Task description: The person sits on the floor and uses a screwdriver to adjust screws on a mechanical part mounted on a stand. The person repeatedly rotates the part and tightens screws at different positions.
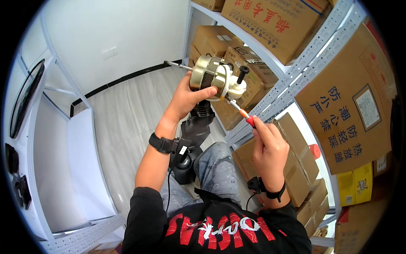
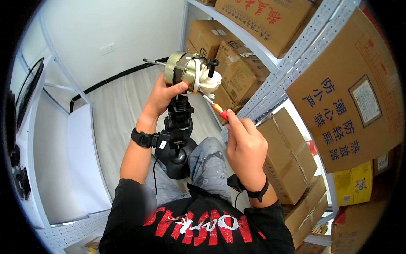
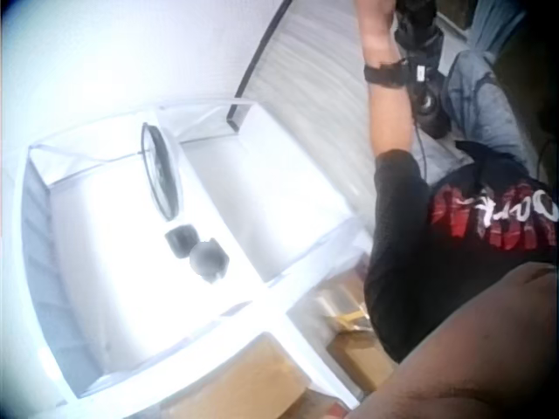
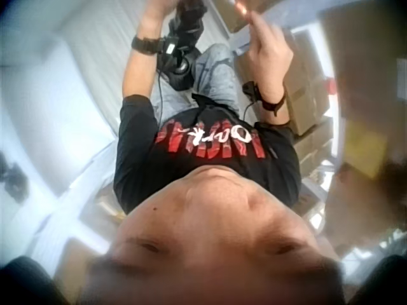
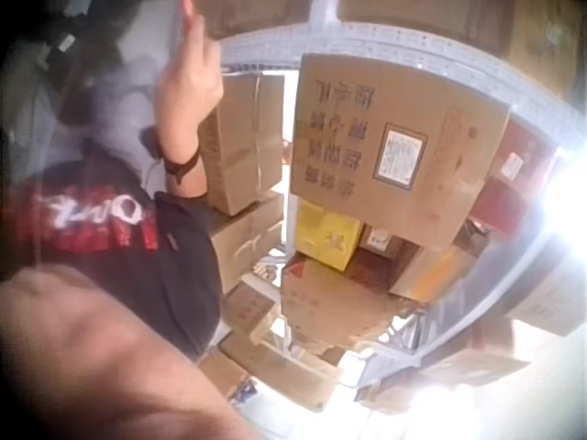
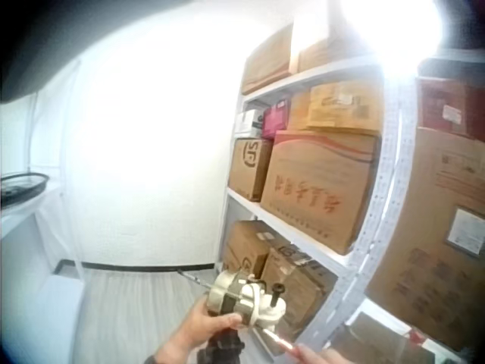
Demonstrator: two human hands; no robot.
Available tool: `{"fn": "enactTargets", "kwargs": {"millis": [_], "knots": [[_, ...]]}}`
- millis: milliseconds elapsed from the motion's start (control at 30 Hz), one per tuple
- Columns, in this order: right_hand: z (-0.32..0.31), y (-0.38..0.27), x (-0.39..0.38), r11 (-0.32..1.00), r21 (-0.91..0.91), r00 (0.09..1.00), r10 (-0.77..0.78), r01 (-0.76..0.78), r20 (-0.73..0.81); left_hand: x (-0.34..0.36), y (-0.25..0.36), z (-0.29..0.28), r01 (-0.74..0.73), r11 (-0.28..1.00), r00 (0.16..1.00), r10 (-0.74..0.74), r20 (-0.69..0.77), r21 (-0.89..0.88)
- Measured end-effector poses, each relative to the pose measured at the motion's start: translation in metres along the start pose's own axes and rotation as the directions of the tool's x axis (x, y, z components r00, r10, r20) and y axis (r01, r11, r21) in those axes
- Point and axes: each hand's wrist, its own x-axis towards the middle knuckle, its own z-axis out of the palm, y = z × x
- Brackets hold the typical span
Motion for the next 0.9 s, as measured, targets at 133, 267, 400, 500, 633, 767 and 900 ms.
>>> {"fn": "enactTargets", "kwargs": {"millis": [133,267,400,500,633,767,900], "knots": [[-0.002,0.001,-0.004,0.992,0.087,0.996,-0.093,0.093,-0.011,-0.006,-0.001,0.001,-0.015,1.000,1.000,0.015,-0.001,0.001],[-0.009,0.014,-0.001,0.953,0.294,0.995,-0.087,0.071,0.039,-0.008,-0.003,-0.003,-0.032,0.999,0.999,0.031,0.027,0.026],[-0.006,0.032,-0.003,0.914,0.406,0.999,-0.004,-0.017,0.052,-0.008,-0.006,0.000,-0.039,0.997,0.999,0.037,0.034,0.062],[-0.007,0.021,-0.004,0.909,0.406,0.995,0.075,-0.094,0.062,-0.011,-0.006,-0.010,0.019,0.995,0.998,-0.024,0.050,0.093],[-0.015,0.026,-0.005,0.759,0.579,0.947,0.162,-0.298,0.276,-0.016,-0.017,-0.017,0.027,0.996,0.998,-0.032,0.053,0.082],[-0.019,0.030,-0.013,0.726,0.576,0.915,0.192,-0.376,0.355,-0.020,-0.018,-0.011,0.020,0.996,0.998,-0.025,0.056,0.087],[-0.022,0.030,-0.021,0.875,0.478,0.997,0.060,-0.077,0.052,-0.024,-0.014,-0.009,0.028,0.993,0.997,-0.036,0.068,0.116]]}}
